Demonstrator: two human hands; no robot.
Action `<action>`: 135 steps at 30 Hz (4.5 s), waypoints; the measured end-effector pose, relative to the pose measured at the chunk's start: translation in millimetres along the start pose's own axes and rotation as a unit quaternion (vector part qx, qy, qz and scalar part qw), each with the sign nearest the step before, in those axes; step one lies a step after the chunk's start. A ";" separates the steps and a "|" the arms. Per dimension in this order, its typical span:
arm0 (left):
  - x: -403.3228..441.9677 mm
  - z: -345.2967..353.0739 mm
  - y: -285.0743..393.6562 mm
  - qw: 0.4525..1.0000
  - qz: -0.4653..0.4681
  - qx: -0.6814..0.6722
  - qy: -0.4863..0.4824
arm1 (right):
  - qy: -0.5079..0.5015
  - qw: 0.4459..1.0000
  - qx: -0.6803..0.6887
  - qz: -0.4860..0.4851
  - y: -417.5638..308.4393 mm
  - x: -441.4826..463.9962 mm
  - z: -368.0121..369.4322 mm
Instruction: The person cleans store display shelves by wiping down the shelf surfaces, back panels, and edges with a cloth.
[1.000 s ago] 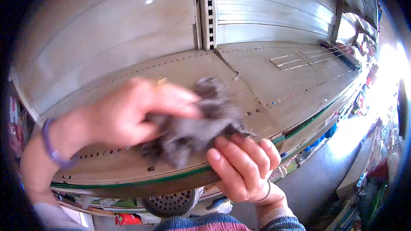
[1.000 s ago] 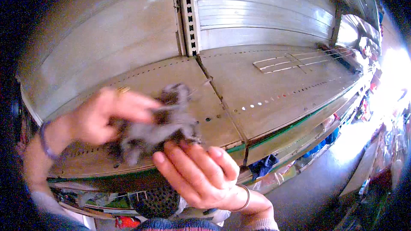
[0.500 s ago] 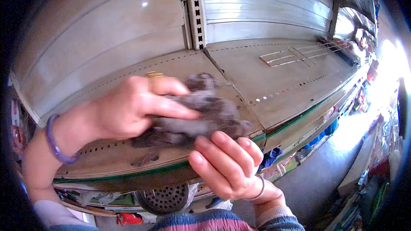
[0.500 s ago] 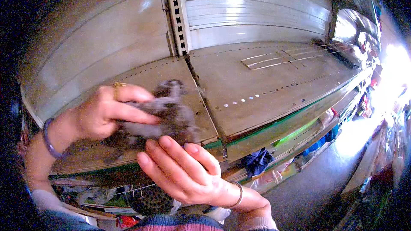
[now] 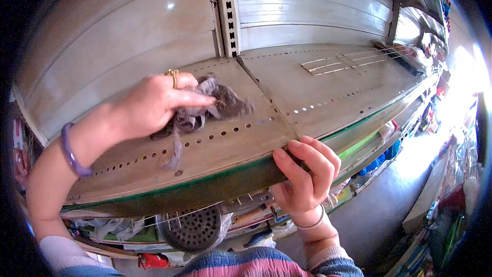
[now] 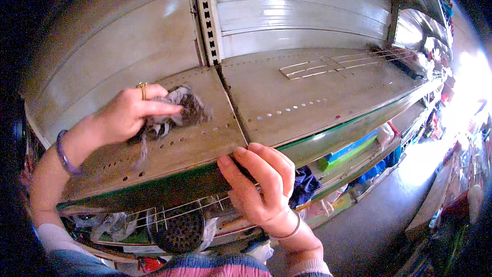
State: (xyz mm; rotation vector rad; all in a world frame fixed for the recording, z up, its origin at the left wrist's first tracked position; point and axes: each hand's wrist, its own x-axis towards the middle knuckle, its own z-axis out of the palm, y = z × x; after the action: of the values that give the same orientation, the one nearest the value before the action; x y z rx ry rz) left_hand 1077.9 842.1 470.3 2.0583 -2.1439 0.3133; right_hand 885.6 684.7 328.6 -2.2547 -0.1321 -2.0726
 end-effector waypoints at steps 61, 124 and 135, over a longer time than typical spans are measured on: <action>-4.1 -22.5 30.9 0.946 0.093 0.308 0.039 | 0.012 0.999 0.030 0.020 -2.1 2.3 -0.9; -26.2 1.9 29.8 0.967 0.090 -0.233 0.049 | -0.040 0.998 0.051 0.000 8.6 1.6 -8.6; 55.0 15.9 63.5 0.973 0.144 -0.174 0.052 | -0.062 0.994 0.089 -0.023 15.7 -5.6 -12.2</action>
State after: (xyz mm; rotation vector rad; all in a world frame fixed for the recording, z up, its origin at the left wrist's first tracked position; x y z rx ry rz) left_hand 1012.6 787.1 466.0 1.5128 -2.2423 0.0670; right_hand 874.8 667.7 324.1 -2.2910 -0.3635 -1.8569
